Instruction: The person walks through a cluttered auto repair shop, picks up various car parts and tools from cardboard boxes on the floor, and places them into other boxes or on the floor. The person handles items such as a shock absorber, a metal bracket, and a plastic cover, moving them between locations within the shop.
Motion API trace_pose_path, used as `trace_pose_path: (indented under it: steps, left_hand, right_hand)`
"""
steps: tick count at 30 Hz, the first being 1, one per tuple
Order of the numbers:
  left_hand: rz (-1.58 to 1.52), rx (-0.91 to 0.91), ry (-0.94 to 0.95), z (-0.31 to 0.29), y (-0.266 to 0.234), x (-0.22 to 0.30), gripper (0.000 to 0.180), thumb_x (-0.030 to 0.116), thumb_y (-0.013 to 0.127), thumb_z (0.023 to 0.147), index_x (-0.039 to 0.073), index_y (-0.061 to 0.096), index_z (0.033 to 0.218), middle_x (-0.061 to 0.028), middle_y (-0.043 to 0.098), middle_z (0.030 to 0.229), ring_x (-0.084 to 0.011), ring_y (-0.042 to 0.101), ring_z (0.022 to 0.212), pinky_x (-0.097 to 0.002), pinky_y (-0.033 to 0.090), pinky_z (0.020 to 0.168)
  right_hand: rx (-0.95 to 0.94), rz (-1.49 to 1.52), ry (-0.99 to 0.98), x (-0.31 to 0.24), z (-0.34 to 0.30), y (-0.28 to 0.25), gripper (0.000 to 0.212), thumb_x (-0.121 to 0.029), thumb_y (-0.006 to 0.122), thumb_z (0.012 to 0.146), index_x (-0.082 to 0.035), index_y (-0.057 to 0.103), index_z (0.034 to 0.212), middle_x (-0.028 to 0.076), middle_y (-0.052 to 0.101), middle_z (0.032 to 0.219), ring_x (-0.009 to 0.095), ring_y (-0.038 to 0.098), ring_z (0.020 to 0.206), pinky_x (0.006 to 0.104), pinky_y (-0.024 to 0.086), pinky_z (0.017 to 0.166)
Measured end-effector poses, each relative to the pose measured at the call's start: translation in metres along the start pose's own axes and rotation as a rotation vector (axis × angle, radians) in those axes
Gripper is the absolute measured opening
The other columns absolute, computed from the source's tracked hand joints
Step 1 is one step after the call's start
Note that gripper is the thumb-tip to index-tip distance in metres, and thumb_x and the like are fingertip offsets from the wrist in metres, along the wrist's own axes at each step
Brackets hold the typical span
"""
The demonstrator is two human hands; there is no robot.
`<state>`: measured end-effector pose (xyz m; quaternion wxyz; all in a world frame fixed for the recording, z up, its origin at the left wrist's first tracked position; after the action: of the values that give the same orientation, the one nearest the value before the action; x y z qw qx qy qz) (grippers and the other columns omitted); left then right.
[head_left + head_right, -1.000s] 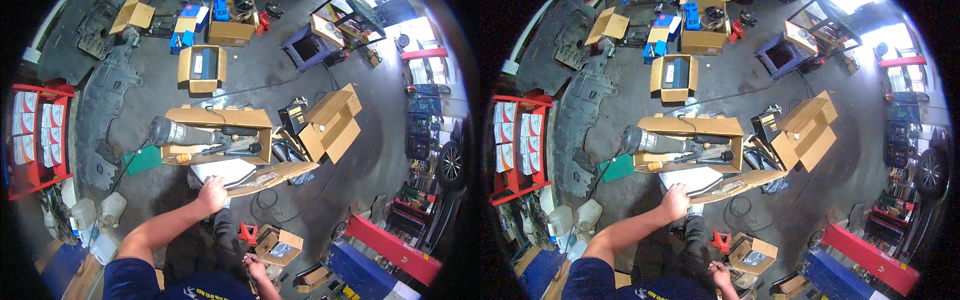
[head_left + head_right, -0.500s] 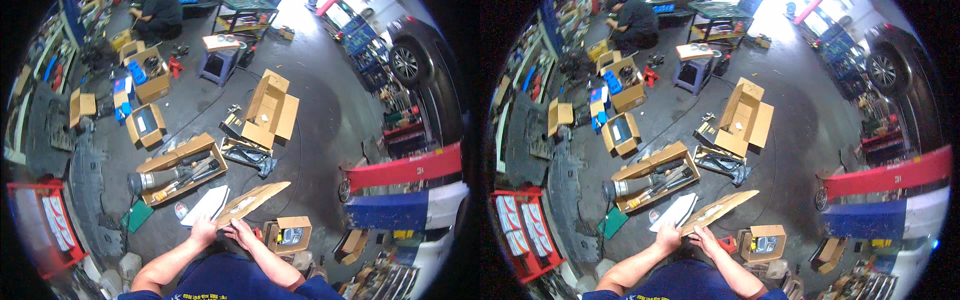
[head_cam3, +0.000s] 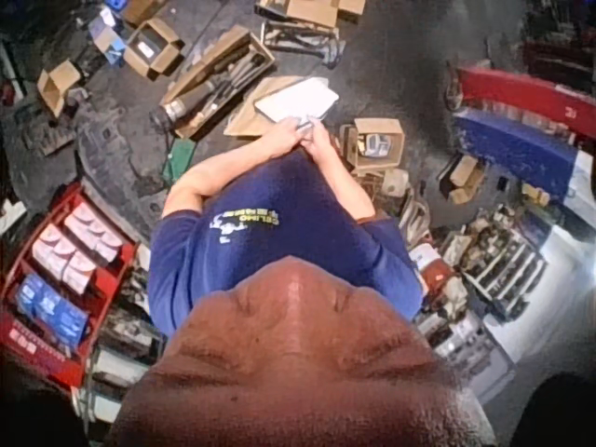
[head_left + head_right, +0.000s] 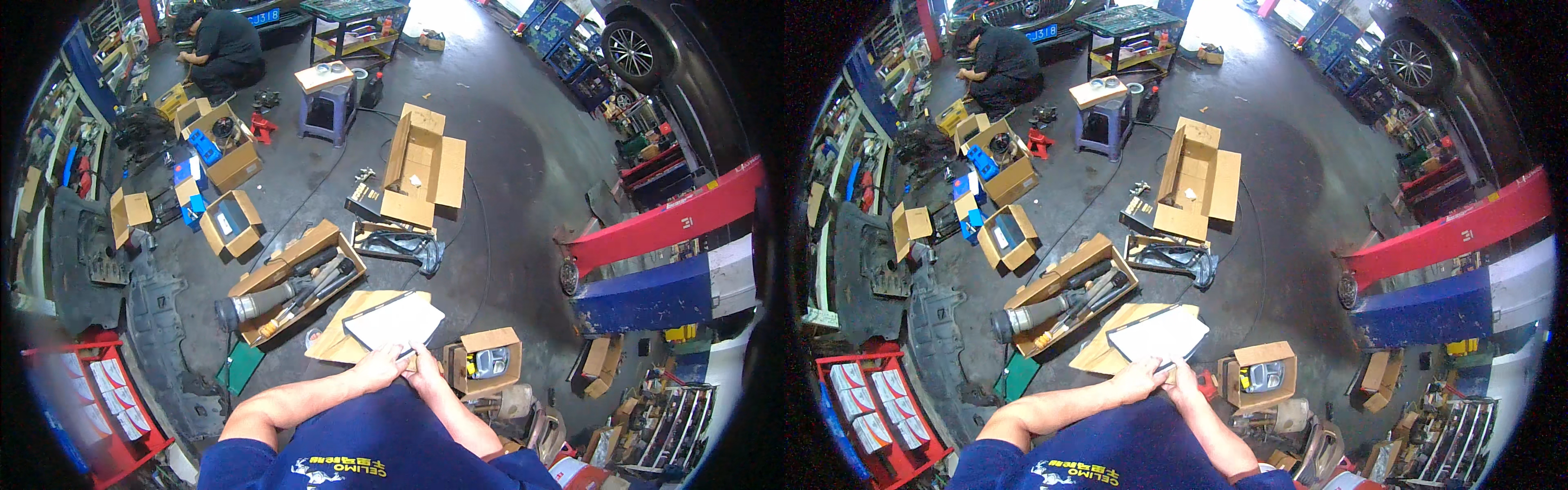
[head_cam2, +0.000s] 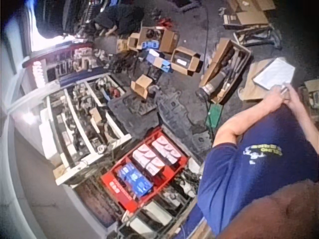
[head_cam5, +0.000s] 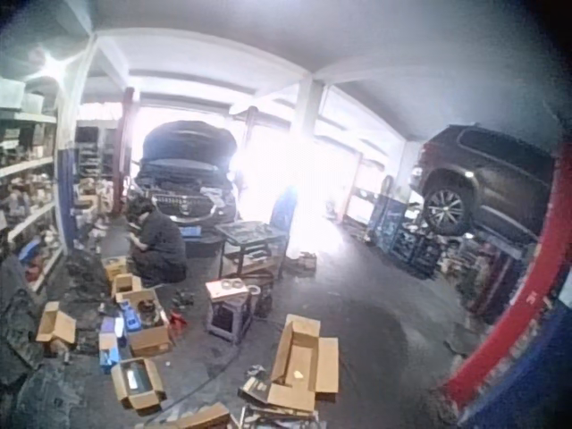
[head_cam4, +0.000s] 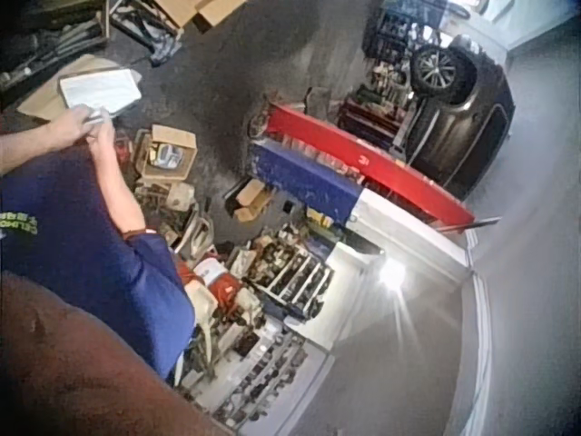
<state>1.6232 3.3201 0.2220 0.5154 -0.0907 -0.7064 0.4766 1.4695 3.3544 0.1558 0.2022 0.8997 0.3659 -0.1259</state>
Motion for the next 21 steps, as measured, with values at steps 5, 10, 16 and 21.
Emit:
trace_pose_path:
  steps: [5, 10, 16, 21]
  left_hand:
    - [0.008, 0.225, 0.183, 0.023, -0.036, 0.017, 0.048, 0.013, 0.05, 0.097, 0.009, 0.048, 0.146, -0.0263, 0.057, 0.131, -0.043, 0.059, 0.12, -0.0501, 0.049, 0.104]
    - [-0.108, 0.261, -0.231, 0.02, -0.067, -0.026, 0.056, 0.013, 0.073, 0.078, 0.002, 0.059, 0.131, -0.0253, 0.061, 0.131, -0.0421, 0.058, 0.124, -0.0497, 0.049, 0.104]
    - [-0.035, 0.346, -0.944, -0.07, -0.057, -0.09, 0.06, 0.013, 0.075, 0.08, 0.003, 0.056, 0.137, -0.0248, 0.065, 0.124, -0.0426, 0.062, 0.116, -0.0503, 0.05, 0.1]
    - [-0.022, 0.331, -1.369, -0.104, -0.022, -0.066, 0.06, 0.017, 0.077, 0.084, 0.004, 0.054, 0.138, -0.0233, 0.069, 0.117, -0.0432, 0.065, 0.111, -0.0495, 0.052, 0.099]
  right_hand:
    - [0.216, -0.387, -0.334, -0.049, 0.01, -0.016, 0.021, -0.018, 0.067, 0.094, 0.002, 0.066, 0.1, 0.012, 0.068, 0.087, 0.023, 0.066, 0.069, 0.0393, 0.053, 0.058]
    - [0.375, -0.922, -0.804, -0.165, 0.033, 0.006, 0.034, -0.018, 0.072, 0.086, 0.009, 0.071, 0.106, 0.019, 0.076, 0.099, 0.029, 0.072, 0.092, 0.0436, 0.054, 0.085]
    - [0.418, -1.116, -0.903, -0.382, 0.139, 0.066, 0.039, -0.027, 0.076, 0.084, 0.004, 0.073, 0.108, 0.024, 0.075, 0.108, 0.038, 0.072, 0.104, 0.0473, 0.054, 0.091]
    - [0.436, -1.148, -0.932, -0.549, 0.231, 0.168, 0.047, -0.029, 0.075, 0.081, 0.009, 0.073, 0.11, 0.027, 0.075, 0.11, 0.038, 0.073, 0.106, 0.0465, 0.055, 0.092]
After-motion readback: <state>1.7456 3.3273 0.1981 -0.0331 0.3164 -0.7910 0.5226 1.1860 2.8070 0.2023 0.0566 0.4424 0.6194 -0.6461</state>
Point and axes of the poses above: each hand's wrist, its own z-axis towards the middle knuckle, its own y-axis out of the palm, x = y × z, the point moved 4 cm from there along z, towards the middle knuckle
